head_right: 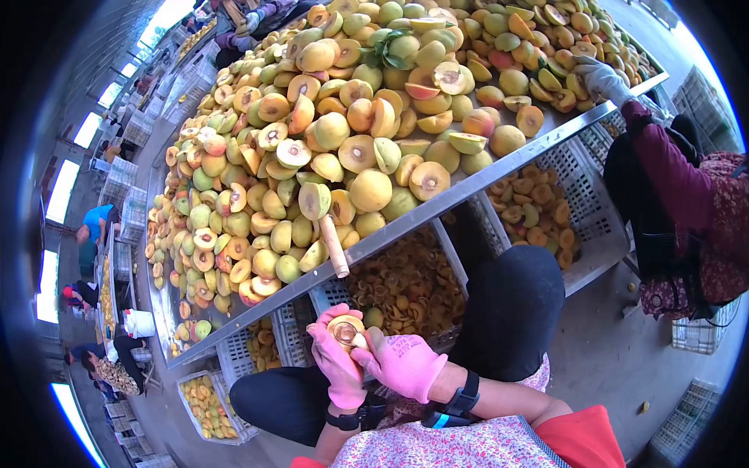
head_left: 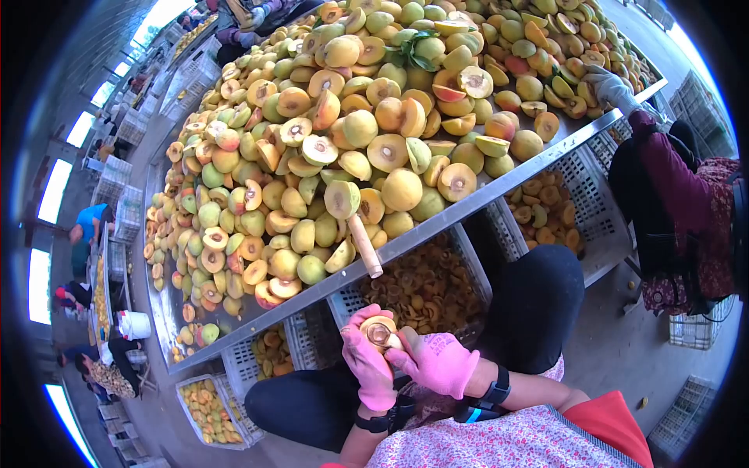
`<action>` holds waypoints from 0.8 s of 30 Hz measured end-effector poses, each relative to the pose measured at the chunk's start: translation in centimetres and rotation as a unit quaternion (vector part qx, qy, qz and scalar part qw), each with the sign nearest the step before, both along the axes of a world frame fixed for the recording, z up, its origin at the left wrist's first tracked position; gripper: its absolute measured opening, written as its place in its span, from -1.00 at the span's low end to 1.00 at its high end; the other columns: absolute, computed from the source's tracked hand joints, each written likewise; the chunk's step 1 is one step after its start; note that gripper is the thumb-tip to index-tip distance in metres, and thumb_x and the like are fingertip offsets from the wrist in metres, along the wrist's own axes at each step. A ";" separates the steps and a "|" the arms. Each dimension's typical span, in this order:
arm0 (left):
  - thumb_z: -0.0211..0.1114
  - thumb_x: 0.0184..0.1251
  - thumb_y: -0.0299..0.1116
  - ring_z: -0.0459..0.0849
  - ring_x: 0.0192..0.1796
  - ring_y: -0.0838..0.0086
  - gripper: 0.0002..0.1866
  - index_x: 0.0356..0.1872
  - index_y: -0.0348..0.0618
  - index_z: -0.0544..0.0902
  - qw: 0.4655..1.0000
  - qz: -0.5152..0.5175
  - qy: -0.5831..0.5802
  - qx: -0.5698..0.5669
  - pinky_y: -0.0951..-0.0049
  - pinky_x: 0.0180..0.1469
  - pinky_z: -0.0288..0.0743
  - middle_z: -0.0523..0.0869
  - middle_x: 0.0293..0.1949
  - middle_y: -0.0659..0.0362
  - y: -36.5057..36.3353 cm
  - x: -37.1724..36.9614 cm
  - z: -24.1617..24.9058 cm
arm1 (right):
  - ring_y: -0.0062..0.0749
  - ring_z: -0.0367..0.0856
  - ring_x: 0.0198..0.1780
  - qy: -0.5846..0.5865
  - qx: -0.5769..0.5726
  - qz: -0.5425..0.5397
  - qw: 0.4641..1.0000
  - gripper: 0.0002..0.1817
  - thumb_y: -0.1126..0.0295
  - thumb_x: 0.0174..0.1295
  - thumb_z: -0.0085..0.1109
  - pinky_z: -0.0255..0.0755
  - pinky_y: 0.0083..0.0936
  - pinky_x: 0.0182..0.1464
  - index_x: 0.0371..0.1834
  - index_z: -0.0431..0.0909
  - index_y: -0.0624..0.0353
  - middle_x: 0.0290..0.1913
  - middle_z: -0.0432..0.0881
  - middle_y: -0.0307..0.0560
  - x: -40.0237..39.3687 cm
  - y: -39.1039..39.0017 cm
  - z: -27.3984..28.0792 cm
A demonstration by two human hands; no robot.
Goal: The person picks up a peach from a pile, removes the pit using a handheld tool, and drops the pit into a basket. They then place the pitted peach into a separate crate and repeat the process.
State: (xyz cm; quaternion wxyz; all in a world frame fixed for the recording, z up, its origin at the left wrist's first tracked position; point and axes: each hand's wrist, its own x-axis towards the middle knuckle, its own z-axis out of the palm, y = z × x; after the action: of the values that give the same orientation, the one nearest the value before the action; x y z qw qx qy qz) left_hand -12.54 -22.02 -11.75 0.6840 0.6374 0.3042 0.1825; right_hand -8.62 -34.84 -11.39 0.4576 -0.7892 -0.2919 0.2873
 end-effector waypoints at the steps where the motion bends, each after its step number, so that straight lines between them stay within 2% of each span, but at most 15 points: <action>1: -0.23 0.60 0.39 0.69 -0.19 0.45 -0.20 0.03 -0.27 0.58 1.000 0.000 0.001 0.000 0.50 -0.07 0.58 0.72 -0.16 0.05 0.0 -0.1 -0.2 | 0.19 0.71 -0.34 0.001 0.000 0.000 1.000 -0.55 -0.02 0.56 -0.02 0.52 -0.05 -0.32 -0.01 0.41 0.22 -0.43 0.67 0.20 0.1 0.0 0.2; 3: -0.22 0.60 0.38 0.68 -0.19 0.45 -0.20 0.03 -0.27 0.58 1.000 0.001 -0.009 0.019 0.50 -0.07 0.58 0.72 -0.17 0.04 0.0 -0.2 -0.5 | 0.17 0.72 -0.32 -0.006 -0.035 0.025 0.999 -0.50 -0.04 0.57 -0.09 0.56 -0.03 -0.31 -0.04 0.41 0.28 -0.37 0.69 0.25 0.4 0.1 0.7; 13: -0.16 0.59 0.37 0.68 -0.21 0.46 -0.22 0.02 -0.29 0.59 1.000 0.002 0.002 0.021 0.51 -0.09 0.58 0.72 -0.19 0.06 0.2 -1.5 -1.5 | 0.12 0.73 -0.36 -0.063 -0.060 0.046 0.995 -0.53 -0.02 0.57 -0.10 0.59 -0.07 -0.33 -0.10 0.41 0.27 -0.40 0.70 0.20 -0.5 -0.1 -0.3; 16: -0.17 0.58 0.39 0.69 -0.22 0.46 -0.18 0.06 -0.32 0.59 0.997 -0.046 0.032 0.051 0.50 -0.11 0.60 0.73 -0.22 0.06 1.6 -2.2 -2.1 | 0.20 0.70 -0.34 -0.032 -0.079 0.069 0.994 -0.53 -0.04 0.55 -0.05 0.55 -0.01 -0.32 -0.11 0.37 0.25 -0.38 0.68 0.23 -0.5 -0.3 -0.9; 18: -0.21 0.56 0.42 0.72 -0.23 0.45 -0.13 0.11 -0.34 0.58 0.977 -0.163 0.096 0.103 0.49 -0.11 0.62 0.75 -0.24 0.06 2.8 -2.4 -2.2 | 0.23 0.70 -0.31 -0.018 -0.075 0.093 0.993 -0.52 -0.05 0.56 -0.05 0.55 0.02 -0.29 -0.09 0.37 0.25 -0.36 0.69 0.24 -0.3 -0.4 -1.4; 21: -0.18 0.59 0.38 0.74 -0.16 0.45 -0.16 0.20 -0.34 0.56 0.985 -0.158 0.048 0.053 0.45 -0.05 0.62 0.76 -0.20 0.08 3.0 -1.6 -0.6 | 0.25 0.70 -0.23 0.031 -0.060 0.072 0.995 -0.51 -0.05 0.56 -0.05 0.54 0.03 -0.23 -0.07 0.39 0.26 -0.34 0.69 0.27 -0.2 -0.3 -1.2; 22: -0.20 0.57 0.40 0.74 -0.08 0.40 -0.13 0.23 -0.34 0.53 0.989 -0.140 0.037 0.032 0.40 0.03 0.61 0.76 -0.11 0.05 2.6 -1.5 0.4 | 0.25 0.70 -0.23 0.030 -0.059 0.069 0.995 -0.51 -0.05 0.56 -0.05 0.54 0.03 -0.23 -0.07 0.39 0.26 -0.34 0.69 0.27 -0.3 -0.4 -1.0; 23: -0.20 0.57 0.40 0.74 -0.08 0.40 -0.13 0.23 -0.34 0.53 0.989 -0.143 0.035 0.035 0.40 0.03 0.61 0.76 -0.11 0.05 2.1 -1.3 0.4 | 0.22 0.70 -0.24 0.061 -0.031 0.042 0.997 -0.53 -0.04 0.57 -0.05 0.54 -0.01 -0.22 -0.04 0.40 0.26 -0.33 0.69 0.26 -0.4 -0.4 -0.7; 24: -0.27 0.57 0.42 0.73 -0.05 0.38 -0.12 0.23 -0.33 0.53 0.989 -0.110 -0.001 0.102 0.39 0.07 0.61 0.74 -0.06 0.03 1.3 -1.2 0.3 | 0.18 0.71 -0.25 0.092 -0.004 0.015 0.996 -0.54 -0.02 0.58 -0.05 0.53 -0.06 -0.20 0.00 0.42 0.26 -0.32 0.69 0.24 -0.4 -0.3 -0.6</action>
State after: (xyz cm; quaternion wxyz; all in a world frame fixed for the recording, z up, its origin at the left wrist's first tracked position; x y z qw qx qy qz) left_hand -13.69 -20.71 -11.46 0.6317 0.7331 0.2119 0.1367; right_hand -8.97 -35.18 -11.95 0.4752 -0.7565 -0.2598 0.3667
